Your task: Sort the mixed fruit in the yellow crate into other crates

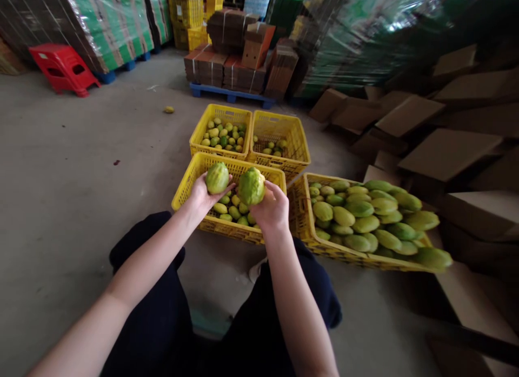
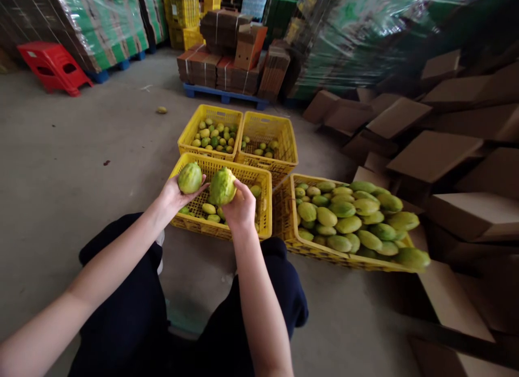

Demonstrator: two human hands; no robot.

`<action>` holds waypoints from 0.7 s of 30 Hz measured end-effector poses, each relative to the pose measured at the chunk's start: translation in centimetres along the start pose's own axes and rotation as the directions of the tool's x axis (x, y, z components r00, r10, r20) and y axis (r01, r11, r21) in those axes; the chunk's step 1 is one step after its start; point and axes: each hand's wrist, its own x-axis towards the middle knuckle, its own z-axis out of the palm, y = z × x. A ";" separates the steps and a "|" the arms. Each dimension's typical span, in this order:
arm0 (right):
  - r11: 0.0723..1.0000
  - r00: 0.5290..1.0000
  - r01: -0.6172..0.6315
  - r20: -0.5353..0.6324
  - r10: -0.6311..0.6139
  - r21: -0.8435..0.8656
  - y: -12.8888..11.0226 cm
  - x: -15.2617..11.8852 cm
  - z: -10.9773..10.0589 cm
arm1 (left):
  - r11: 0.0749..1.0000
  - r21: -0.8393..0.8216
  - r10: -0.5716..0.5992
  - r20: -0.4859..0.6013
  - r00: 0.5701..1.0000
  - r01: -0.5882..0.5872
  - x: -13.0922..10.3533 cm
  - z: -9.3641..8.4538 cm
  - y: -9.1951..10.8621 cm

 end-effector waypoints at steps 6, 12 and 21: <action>0.996 0.996 -0.088 -0.009 0.088 -0.003 0.5 -0.1 0.4 | 0.999 0.040 0.034 0.035 0.999 -0.035 0.0 -0.4 0.4; 0.991 0.976 -0.078 -0.192 0.098 0.110 0.5 0.0 0.3 | 0.989 0.147 -0.010 0.142 0.990 -0.011 0.0 -0.6 0.7; 0.957 0.987 -0.092 -0.104 0.124 0.274 1.4 0.6 -0.9 | 0.987 0.131 -0.114 0.200 0.973 0.089 -0.4 -0.4 0.5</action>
